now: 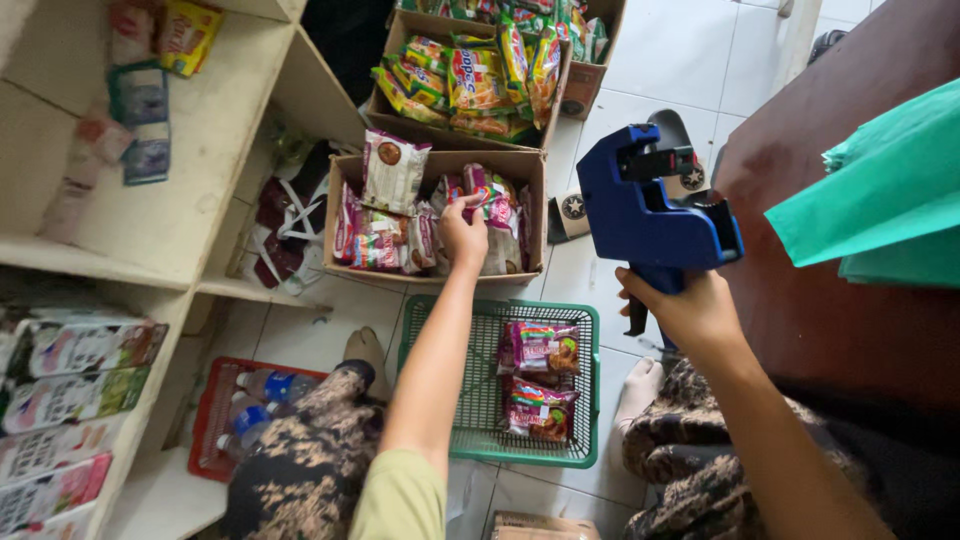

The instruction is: The person picks up noodle packets from a box and place them into a green basket while holding a blue tape dispenser.

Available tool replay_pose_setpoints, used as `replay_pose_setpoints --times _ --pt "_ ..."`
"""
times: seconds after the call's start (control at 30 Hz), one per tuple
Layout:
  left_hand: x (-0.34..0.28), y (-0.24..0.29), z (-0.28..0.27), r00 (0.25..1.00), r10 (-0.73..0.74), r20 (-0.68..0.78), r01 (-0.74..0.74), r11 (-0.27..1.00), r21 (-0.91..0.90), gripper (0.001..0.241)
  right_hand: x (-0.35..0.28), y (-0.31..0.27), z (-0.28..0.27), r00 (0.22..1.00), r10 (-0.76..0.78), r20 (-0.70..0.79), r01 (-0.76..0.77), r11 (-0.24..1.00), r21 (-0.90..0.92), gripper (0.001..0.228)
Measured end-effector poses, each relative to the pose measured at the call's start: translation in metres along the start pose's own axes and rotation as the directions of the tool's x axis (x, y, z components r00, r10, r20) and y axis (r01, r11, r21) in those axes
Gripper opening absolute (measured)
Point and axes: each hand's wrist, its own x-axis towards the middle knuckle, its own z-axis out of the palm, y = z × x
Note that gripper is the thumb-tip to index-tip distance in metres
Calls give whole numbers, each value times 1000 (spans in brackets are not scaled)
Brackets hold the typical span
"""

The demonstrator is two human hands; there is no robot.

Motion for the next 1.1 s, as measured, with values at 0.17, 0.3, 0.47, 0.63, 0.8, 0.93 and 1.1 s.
replay_pose_setpoints --times 0.17,0.3,0.47,0.63,0.8,0.93,1.1 --pt "13 66 -82 993 62 98 -57 997 -60 25 0 1 1 998 -55 24 55 998 23 27" --pt "8 151 -165 898 -205 389 204 978 45 22 -1 4 1 1000 -9 19 9 1000 21 28" --pt "-61 204 -234 900 4 436 233 841 -488 19 -2 10 3 989 -141 46 133 980 145 29" --pt "-104 205 -234 857 22 515 352 705 -616 18 -9 4 15 989 -133 66 111 958 263 34" --pt "-104 203 -219 848 -7 530 381 703 -600 18 -24 -2 18 992 -48 113 13 957 289 41" --pt "-101 211 -229 825 -22 565 441 651 -618 31 -28 0 19 986 -36 162 -17 950 312 38" --pt "-98 214 -237 800 -152 580 529 635 -564 53 -26 1 20 985 25 172 -99 893 439 33"
